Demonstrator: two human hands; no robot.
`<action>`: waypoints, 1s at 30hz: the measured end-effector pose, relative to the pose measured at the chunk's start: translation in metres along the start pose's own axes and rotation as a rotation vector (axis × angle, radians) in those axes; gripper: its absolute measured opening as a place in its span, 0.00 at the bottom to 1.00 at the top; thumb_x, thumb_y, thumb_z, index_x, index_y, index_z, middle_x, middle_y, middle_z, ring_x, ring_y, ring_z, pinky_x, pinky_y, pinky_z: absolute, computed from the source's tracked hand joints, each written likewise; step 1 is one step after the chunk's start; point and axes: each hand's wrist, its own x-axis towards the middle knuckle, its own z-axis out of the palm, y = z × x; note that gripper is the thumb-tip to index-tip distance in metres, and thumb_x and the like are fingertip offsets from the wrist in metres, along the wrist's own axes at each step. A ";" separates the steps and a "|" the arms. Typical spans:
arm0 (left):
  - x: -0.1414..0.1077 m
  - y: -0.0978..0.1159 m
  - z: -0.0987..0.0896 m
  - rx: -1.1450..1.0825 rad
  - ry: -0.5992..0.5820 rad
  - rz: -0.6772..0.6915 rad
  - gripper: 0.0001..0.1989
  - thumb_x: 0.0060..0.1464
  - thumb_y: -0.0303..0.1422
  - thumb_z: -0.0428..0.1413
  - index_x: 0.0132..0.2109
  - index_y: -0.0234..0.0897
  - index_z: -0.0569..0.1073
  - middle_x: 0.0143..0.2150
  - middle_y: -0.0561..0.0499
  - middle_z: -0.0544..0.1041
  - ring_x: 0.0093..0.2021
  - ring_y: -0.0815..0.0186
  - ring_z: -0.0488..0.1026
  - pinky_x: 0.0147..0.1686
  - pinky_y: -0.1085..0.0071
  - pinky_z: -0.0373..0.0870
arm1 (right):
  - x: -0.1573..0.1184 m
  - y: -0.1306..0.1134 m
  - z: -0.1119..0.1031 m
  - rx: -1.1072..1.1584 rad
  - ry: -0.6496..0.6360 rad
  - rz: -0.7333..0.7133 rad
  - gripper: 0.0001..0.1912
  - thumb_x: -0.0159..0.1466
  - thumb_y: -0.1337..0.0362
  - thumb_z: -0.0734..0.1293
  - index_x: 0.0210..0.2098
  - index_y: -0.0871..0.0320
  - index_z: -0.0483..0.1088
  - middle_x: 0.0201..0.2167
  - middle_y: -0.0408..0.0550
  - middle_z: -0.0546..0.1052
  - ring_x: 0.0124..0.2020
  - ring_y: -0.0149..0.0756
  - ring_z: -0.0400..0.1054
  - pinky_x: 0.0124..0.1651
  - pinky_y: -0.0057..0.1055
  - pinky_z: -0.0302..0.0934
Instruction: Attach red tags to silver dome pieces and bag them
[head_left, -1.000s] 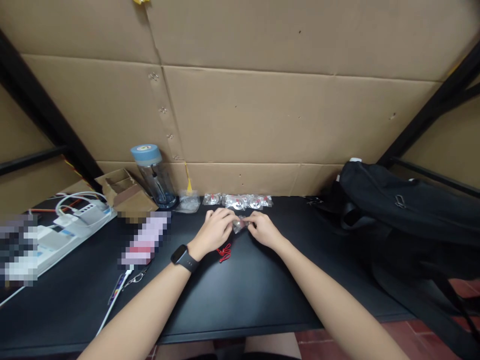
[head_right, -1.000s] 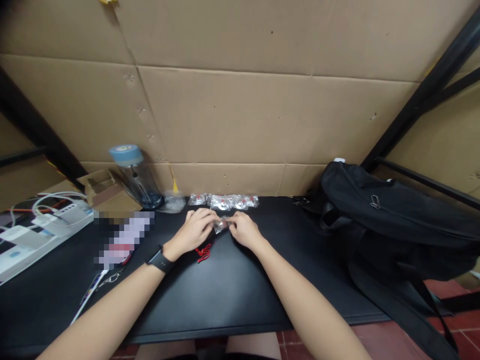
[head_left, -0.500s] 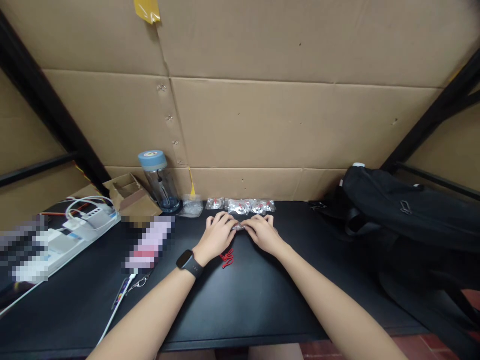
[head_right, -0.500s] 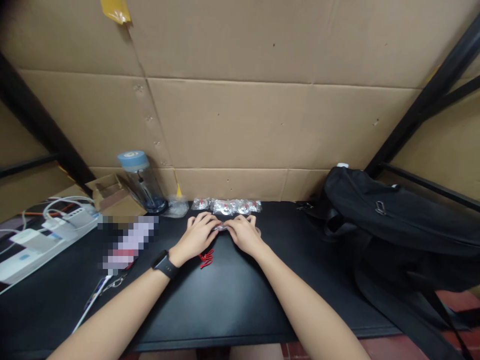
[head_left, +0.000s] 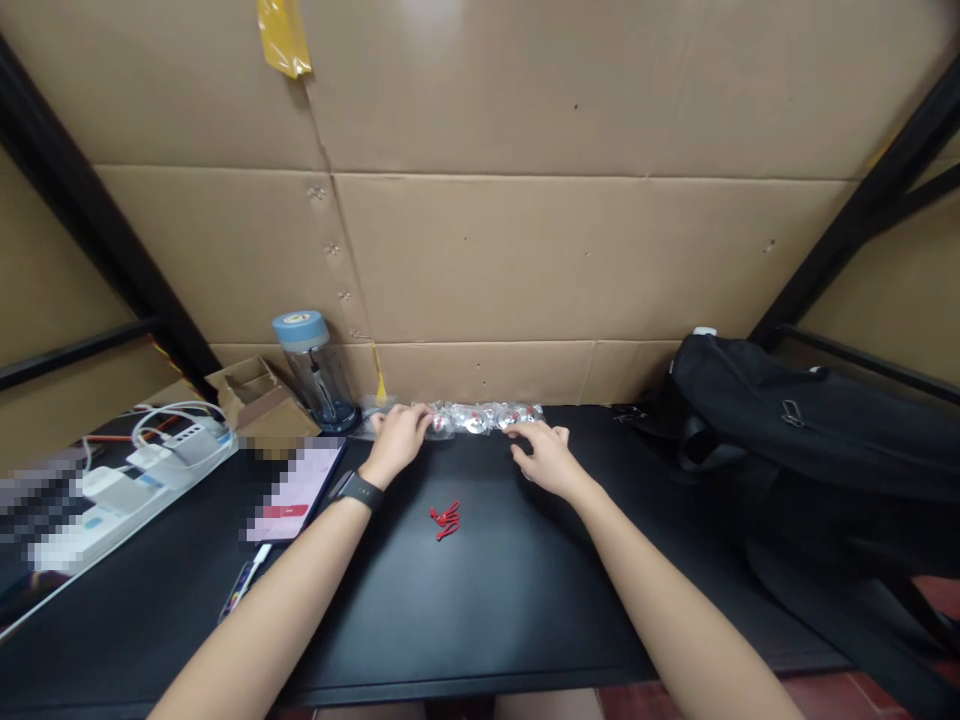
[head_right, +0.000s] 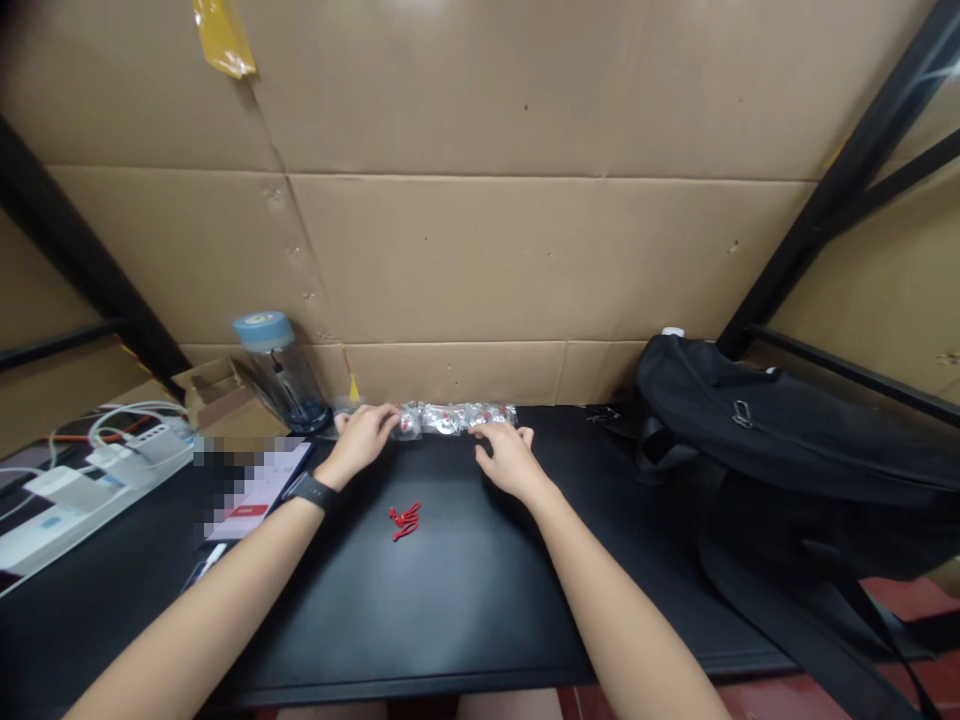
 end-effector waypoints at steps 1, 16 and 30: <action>0.008 -0.003 0.001 0.023 0.005 -0.011 0.16 0.67 0.40 0.47 0.44 0.43 0.78 0.44 0.44 0.81 0.50 0.52 0.71 0.50 0.55 0.55 | 0.000 0.004 -0.005 -0.017 -0.008 0.017 0.15 0.63 0.68 0.66 0.49 0.50 0.74 0.48 0.50 0.80 0.51 0.46 0.70 0.54 0.45 0.47; -0.007 0.026 -0.015 -0.016 -0.236 0.238 0.13 0.62 0.42 0.52 0.39 0.43 0.79 0.39 0.48 0.81 0.43 0.58 0.75 0.44 0.64 0.64 | -0.005 0.038 -0.032 0.030 -0.298 -0.061 0.24 0.50 0.68 0.76 0.47 0.53 0.79 0.42 0.49 0.81 0.41 0.42 0.76 0.47 0.33 0.66; -0.061 0.046 -0.014 -0.126 -0.455 0.365 0.07 0.60 0.34 0.56 0.34 0.45 0.76 0.37 0.55 0.81 0.42 0.61 0.76 0.44 0.65 0.57 | -0.007 0.012 -0.033 0.172 -0.291 -0.109 0.22 0.50 0.70 0.75 0.45 0.53 0.78 0.39 0.45 0.81 0.37 0.36 0.75 0.42 0.29 0.66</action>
